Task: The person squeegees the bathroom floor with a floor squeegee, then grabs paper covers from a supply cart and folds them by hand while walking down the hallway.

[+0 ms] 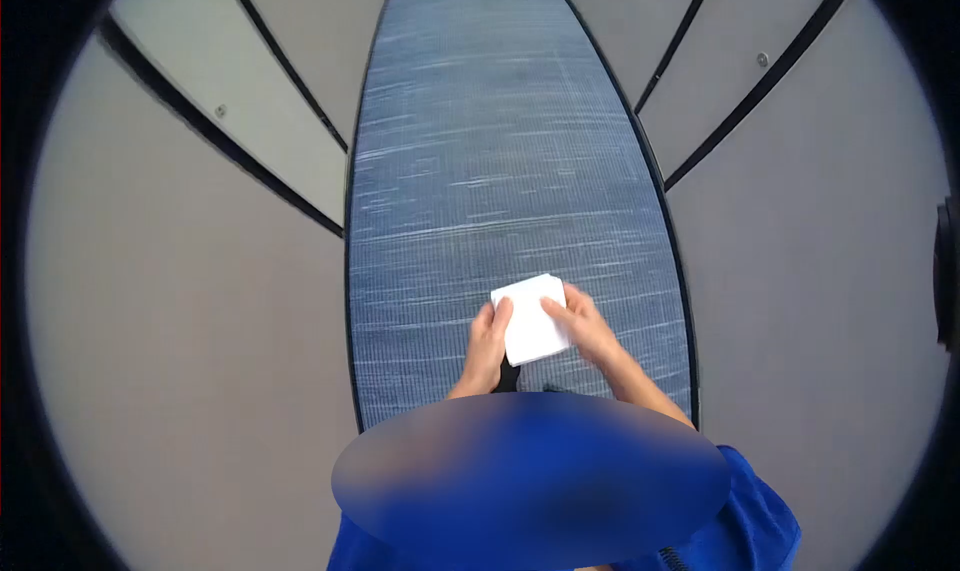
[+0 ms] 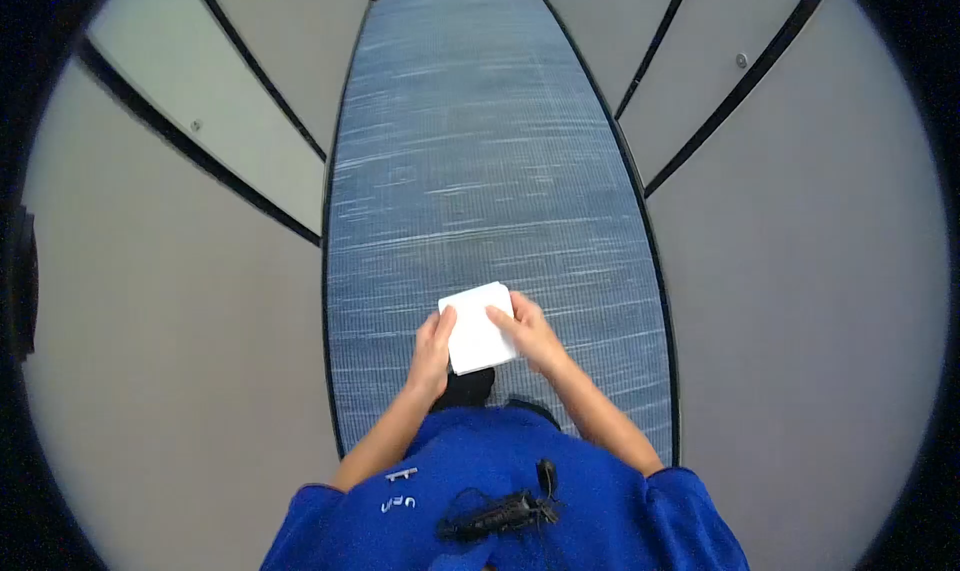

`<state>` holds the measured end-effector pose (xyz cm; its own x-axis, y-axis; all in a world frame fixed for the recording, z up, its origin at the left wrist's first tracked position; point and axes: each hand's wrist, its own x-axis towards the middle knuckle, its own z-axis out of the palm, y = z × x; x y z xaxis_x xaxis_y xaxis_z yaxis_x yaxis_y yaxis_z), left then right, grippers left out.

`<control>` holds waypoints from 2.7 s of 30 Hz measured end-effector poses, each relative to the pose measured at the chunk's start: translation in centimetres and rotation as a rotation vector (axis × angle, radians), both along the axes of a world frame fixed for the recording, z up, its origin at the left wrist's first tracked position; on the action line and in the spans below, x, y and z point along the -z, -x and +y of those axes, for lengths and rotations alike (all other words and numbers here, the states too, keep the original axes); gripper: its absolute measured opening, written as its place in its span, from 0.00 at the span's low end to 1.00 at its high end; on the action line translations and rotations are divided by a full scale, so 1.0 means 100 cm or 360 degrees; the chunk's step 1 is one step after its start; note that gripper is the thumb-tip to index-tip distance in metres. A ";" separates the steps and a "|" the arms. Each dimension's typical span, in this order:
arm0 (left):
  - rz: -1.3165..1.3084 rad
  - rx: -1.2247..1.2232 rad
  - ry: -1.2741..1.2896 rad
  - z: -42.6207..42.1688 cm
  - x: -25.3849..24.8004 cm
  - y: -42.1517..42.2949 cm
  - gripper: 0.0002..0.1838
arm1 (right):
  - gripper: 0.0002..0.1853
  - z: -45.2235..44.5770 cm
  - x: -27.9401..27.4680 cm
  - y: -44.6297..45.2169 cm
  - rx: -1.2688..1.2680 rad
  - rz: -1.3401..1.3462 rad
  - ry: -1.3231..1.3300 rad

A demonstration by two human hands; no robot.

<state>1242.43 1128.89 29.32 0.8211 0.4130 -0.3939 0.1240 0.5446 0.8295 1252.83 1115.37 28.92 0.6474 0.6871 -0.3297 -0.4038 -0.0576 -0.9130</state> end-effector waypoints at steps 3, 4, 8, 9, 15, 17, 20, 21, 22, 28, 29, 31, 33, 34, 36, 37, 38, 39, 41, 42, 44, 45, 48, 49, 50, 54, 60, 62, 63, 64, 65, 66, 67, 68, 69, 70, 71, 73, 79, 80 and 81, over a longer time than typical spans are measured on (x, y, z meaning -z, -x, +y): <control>-0.0110 0.0135 0.0062 0.044 -0.014 -0.112 0.25 | 0.20 0.036 -0.028 -0.099 0.0279 0.0111 -0.0130; -0.0079 0.0193 0.0242 0.059 -0.022 -0.142 0.31 | 0.20 0.045 -0.035 -0.127 0.0375 0.0178 -0.0192; 0.0004 0.0215 0.0399 0.131 -0.007 -0.297 0.28 | 0.20 0.118 -0.024 -0.272 0.0755 0.0342 -0.0274; 0.0024 0.0181 0.0509 0.149 0.013 -0.340 0.28 | 0.20 0.138 -0.017 -0.316 0.0768 0.0338 -0.0276; 0.0187 -0.0316 0.0974 0.247 -0.007 -0.514 0.27 | 0.20 0.274 -0.008 -0.486 0.0857 0.0442 -0.0428; -0.0159 -0.0377 0.0894 0.290 -0.006 -0.574 0.26 | 0.20 0.326 -0.021 -0.539 0.0726 0.0416 -0.0412; -0.0253 -0.0555 0.0406 0.350 -0.035 -0.660 0.22 | 0.24 0.382 -0.030 -0.629 0.0412 0.0454 -0.0339; -0.0262 -0.0576 0.0214 0.372 -0.034 -0.685 0.22 | 0.25 0.402 -0.030 -0.662 0.0274 0.0362 -0.0364; -0.0266 -0.0485 0.0025 0.401 -0.033 -0.711 0.22 | 0.26 0.423 -0.031 -0.696 0.0146 0.0280 -0.0383; -0.0290 0.0407 -0.0585 0.581 -0.040 -0.905 0.23 | 0.32 0.541 -0.047 -0.911 -0.0292 -0.0303 -0.0135; -0.0268 0.0549 -0.0644 0.602 -0.046 -0.945 0.23 | 0.32 0.557 -0.059 -0.950 -0.0275 -0.0341 -0.0048; -0.0172 0.0809 -0.0584 0.646 -0.061 -1.021 0.24 | 0.33 0.595 -0.078 -1.012 -0.0233 -0.0367 0.0072; -0.0189 0.0995 -0.0536 0.685 -0.076 -1.080 0.24 | 0.28 0.625 -0.085 -1.057 -0.0155 -0.0374 0.0070; -0.0275 0.1094 -0.0665 0.678 -0.082 -1.077 0.25 | 0.26 0.611 -0.097 -1.051 -0.0183 -0.0457 0.0146; -0.0269 0.0995 -0.0522 0.698 -0.083 -1.131 0.27 | 0.19 0.627 -0.094 -1.092 -0.0075 -0.0408 0.0122; -0.0246 0.0935 -0.0436 0.712 -0.078 -1.162 0.28 | 0.19 0.640 -0.079 -1.117 0.0049 -0.0166 0.0026; -0.0162 0.0894 -0.0272 0.733 -0.065 -1.194 0.33 | 0.18 0.661 -0.054 -1.146 0.0166 0.0066 -0.0084; -0.0165 0.0745 -0.0176 0.754 -0.054 -1.232 0.34 | 0.18 0.685 -0.045 -1.185 0.0266 0.0285 -0.0201; -0.0180 0.0439 0.0002 0.791 -0.029 -1.299 0.36 | 0.18 0.733 -0.035 -1.252 0.0459 0.0408 -0.0327; -0.0277 0.0323 0.0179 0.799 -0.030 -1.322 0.40 | 0.18 0.754 -0.033 -1.283 0.0522 0.0388 -0.0387; -0.0486 0.0127 0.0507 0.820 -0.046 -1.372 0.43 | 0.20 0.798 -0.041 -1.340 0.0583 0.0388 -0.0540; -0.0555 0.0061 0.0620 0.839 -0.054 -1.406 0.43 | 0.21 0.825 -0.043 -1.382 0.0514 0.0355 -0.0551; -0.0441 -0.0197 0.0158 0.881 -0.055 -1.494 0.36 | 0.21 0.894 -0.052 -1.468 0.0458 0.0336 -0.0583; -0.0333 -0.0299 0.0023 0.893 -0.056 -1.514 0.34 | 0.21 0.913 -0.054 -1.483 0.0434 0.0357 -0.0591; -0.0313 -0.0459 0.0143 0.909 -0.065 -1.540 0.27 | 0.21 0.934 -0.062 -1.503 0.0422 0.0402 -0.0569; -0.0404 -0.0642 0.0072 1.028 -0.053 -1.692 0.23 | 0.22 1.054 -0.037 -1.662 0.0176 0.0328 -0.0619; -0.0562 -0.0092 -0.0413 1.208 -0.082 -1.892 0.24 | 0.26 1.193 -0.069 -1.883 -0.0122 -0.0269 -0.0331; -0.0543 0.0124 -0.0594 1.231 -0.083 -1.925 0.25 | 0.28 1.209 -0.086 -1.911 -0.0044 -0.0519 -0.0193; -0.0528 0.0158 -0.0653 1.257 -0.089 -1.964 0.25 | 0.28 1.234 -0.095 -1.948 0.0020 -0.0512 -0.0202; -0.0544 0.0194 -0.0723 1.272 -0.089 -1.995 0.26 | 0.29 1.251 -0.098 -1.975 0.0091 -0.0535 -0.0220; -0.0553 0.0232 -0.0793 1.293 -0.087 -2.033 0.26 | 0.29 1.274 -0.096 -2.009 0.0164 -0.0549 -0.0237; -0.0563 0.0242 -0.0822 1.309 -0.087 -2.069 0.28 | 0.29 1.295 -0.090 -2.041 0.0227 -0.0578 -0.0247; -0.0577 0.0244 -0.0885 1.326 -0.082 -2.104 0.29 | 0.29 1.315 -0.081 -2.071 0.0308 -0.0606 -0.0238; -0.0594 0.0236 -0.0951 1.344 -0.078 -2.139 0.29 | 0.29 1.335 -0.071 -2.102 0.0379 -0.0638 -0.0233; -0.0624 0.0214 -0.1023 1.356 -0.074 -2.168 0.30 | 0.28 1.351 -0.065 -2.128 0.0440 -0.0684 -0.0235; -0.0607 0.0227 -0.0964 1.378 -0.066 -2.209 0.33 | 0.28 1.376 -0.060 -2.166 0.0496 -0.0707 -0.0264; -0.0603 0.0212 -0.1000 1.396 -0.064 -2.242 0.35 | 0.28 1.396 -0.058 -2.197 0.0506 -0.0882 -0.0220; -0.0662 0.0134 -0.1117 1.438 -0.065 -2.324 0.39 | 0.28 1.444 -0.059 -2.280 0.0519 -0.1302 -0.0192; -0.0583 -0.0091 -0.1098 1.568 -0.099 -2.506 0.40 | 0.27 1.586 -0.103 -2.483 0.0212 -0.1258 -0.0205; -0.0572 -0.0169 -0.1172 1.592 -0.096 -2.536 0.40 | 0.26 1.613 -0.101 -2.516 0.0178 -0.1132 -0.0247; -0.0555 -0.0241 -0.1246 1.616 -0.090 -2.566 0.39 | 0.25 1.639 -0.096 -2.549 0.0148 -0.1001 -0.0285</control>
<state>1499.01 1290.47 38.33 0.7562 0.5746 0.3130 -0.2348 -0.2083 0.9495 1507.69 1279.27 38.54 0.7384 0.6283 0.2449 0.2139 0.1261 -0.9687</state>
